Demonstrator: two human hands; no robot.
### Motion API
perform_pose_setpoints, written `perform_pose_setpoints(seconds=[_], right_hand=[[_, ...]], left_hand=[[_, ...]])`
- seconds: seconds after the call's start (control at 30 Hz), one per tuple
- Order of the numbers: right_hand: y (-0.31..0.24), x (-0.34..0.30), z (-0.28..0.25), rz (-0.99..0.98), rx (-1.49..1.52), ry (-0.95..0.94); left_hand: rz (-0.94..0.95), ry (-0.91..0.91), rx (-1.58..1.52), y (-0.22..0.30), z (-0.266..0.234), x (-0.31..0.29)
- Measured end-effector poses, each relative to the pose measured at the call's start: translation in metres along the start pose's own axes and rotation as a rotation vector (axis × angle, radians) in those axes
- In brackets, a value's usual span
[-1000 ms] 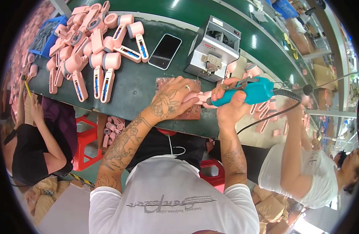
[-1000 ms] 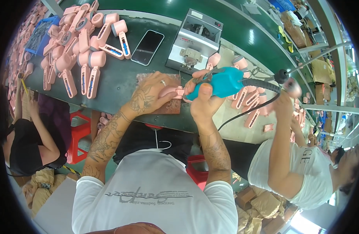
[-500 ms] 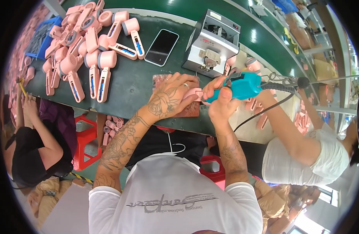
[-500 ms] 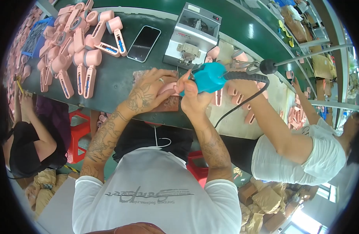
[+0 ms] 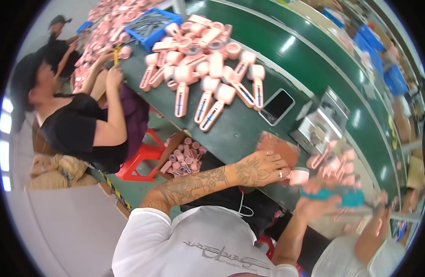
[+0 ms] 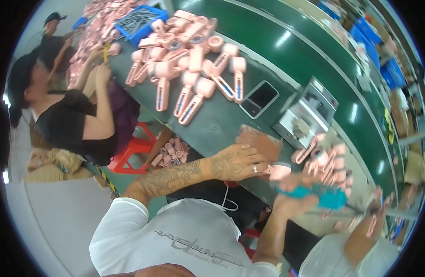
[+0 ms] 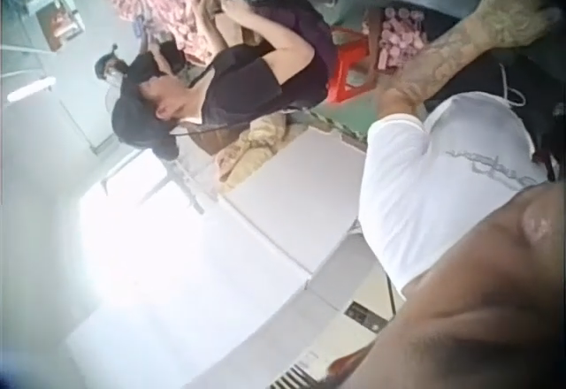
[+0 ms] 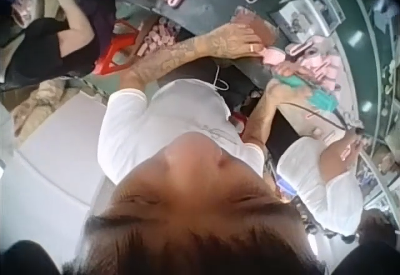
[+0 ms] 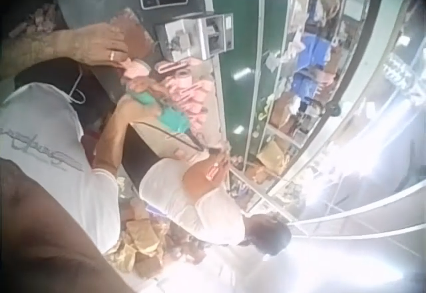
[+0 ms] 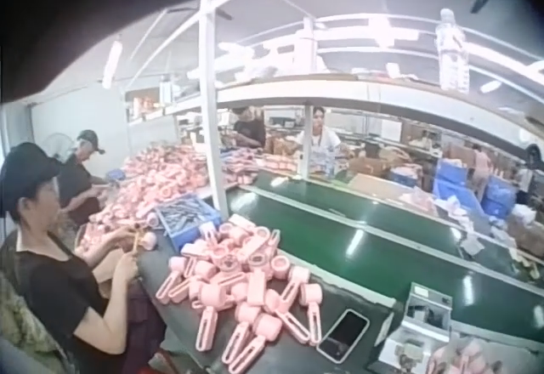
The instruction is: The person assembles handheld fans by taking fan components from the workbench, aligning them, and driving screws into them using an electric screwdriver before placing the assembled units aside.
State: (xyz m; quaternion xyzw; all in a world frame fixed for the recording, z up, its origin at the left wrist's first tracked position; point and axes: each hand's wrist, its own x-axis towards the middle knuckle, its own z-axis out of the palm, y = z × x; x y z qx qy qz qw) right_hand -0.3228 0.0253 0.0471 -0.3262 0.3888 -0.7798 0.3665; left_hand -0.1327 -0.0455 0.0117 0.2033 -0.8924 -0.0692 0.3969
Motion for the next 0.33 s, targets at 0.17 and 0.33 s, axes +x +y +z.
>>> perform_pose_setpoints(seconds=[0.17,0.33], right_hand=[[-0.021,-0.039,-0.008,-0.046,0.01,-0.108],[-0.022,-0.048,-0.025,-0.02,-0.075,-0.018]], left_hand=[[-0.818,0.329,-0.248,-0.032,-0.103,-0.018],[-1.083,0.886,-0.143,-0.158,-0.202,-0.094]])
